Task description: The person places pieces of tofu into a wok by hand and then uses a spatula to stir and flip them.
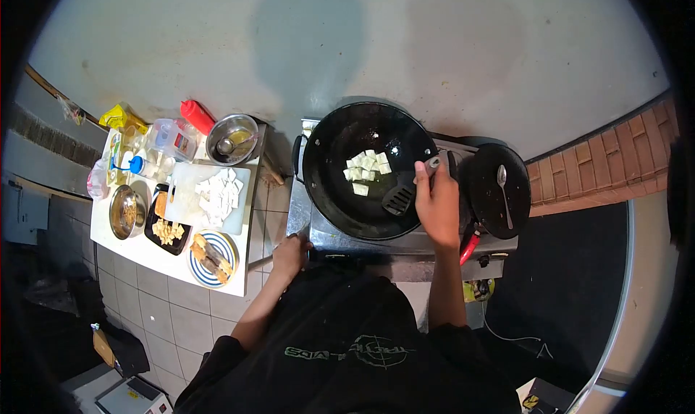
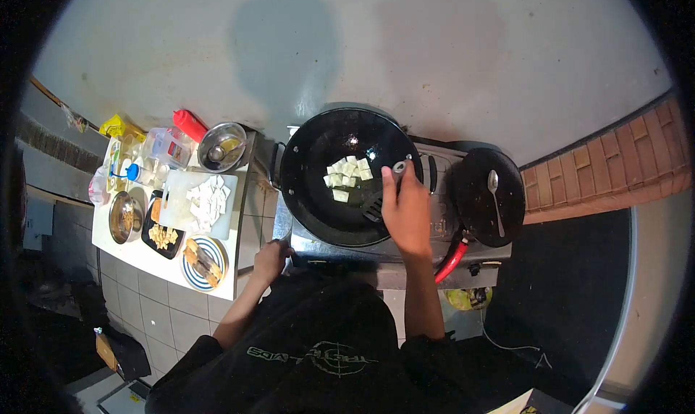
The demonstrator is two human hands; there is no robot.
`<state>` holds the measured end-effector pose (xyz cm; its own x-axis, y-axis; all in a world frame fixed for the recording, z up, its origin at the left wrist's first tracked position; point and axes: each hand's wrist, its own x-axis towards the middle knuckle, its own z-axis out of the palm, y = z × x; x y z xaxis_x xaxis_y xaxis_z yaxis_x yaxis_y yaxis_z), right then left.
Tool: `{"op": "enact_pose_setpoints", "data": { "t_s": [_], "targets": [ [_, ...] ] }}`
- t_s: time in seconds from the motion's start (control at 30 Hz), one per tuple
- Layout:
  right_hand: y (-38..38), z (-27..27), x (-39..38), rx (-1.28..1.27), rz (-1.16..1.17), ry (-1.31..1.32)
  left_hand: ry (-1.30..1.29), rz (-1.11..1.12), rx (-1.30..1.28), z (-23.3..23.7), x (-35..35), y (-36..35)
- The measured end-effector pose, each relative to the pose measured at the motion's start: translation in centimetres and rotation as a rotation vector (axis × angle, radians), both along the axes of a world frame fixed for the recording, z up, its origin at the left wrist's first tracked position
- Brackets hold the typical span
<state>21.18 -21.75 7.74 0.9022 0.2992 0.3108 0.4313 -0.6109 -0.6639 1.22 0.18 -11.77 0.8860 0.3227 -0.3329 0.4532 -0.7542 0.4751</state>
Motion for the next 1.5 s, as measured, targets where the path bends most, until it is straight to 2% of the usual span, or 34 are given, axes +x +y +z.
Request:
{"op": "enact_pose_setpoints", "data": {
  "t_s": [0.07,0.17,0.3,0.37,0.5,0.57,0.7,0.77,0.93,1.0,1.07,1.2,1.4,1.5],
  "targets": [
    [0.5,-0.8,0.1,0.031,0.0,-0.028,0.026,0.005,-0.005,0.3,0.2,-0.1],
    [0.7,-0.5,-0.2,0.191,0.089,0.072,0.041,0.007,-0.003,0.7,0.2,-0.1],
    [0.6,0.1,-0.6,0.177,0.025,0.072,0.077,0.024,-0.019,0.9,0.3,-0.1],
    [0.6,0.3,-0.6,0.056,-0.012,0.105,0.093,0.023,-0.012,0.5,0.3,0.0],
    [0.7,-1.4,0.0,0.059,-0.001,0.079,0.043,0.005,-0.011,1.1,0.3,-0.1],
    [1.0,-0.5,-0.4,0.204,0.06,0.161,0.041,0.008,-0.014,1.3,0.3,-0.1],
    [0.7,0.0,-0.7,0.173,0.018,0.188,0.021,-0.034,-0.005,0.8,0.1,0.0],
    [0.7,0.1,-0.7,0.079,-0.009,0.141,0.019,-0.043,-0.02,0.8,0.2,0.2],
    [1.0,-1.1,-0.4,0.185,0.062,0.133,0.085,-0.029,-0.004,1.7,0.6,0.1],
    [1.0,-0.5,-0.6,0.217,0.008,0.127,0.077,-0.028,0.013,0.0,0.4,0.2],
    [0.7,-0.2,-0.6,0.199,0.012,0.117,0.063,-0.024,0.036,-1.2,-0.1,0.3],
    [0.9,-0.1,-0.3,0.091,-0.008,0.101,0.06,-0.035,0.005,-0.1,0.2,0.2],
    [1.4,-0.9,-0.4,0.226,0.038,0.074,0.101,-0.037,0.045,-0.9,0.0,-0.2],
    [1.2,-0.1,-0.5,0.127,-0.028,0.095,0.094,-0.043,0.038,0.1,0.1,-0.3]
  ]
}}
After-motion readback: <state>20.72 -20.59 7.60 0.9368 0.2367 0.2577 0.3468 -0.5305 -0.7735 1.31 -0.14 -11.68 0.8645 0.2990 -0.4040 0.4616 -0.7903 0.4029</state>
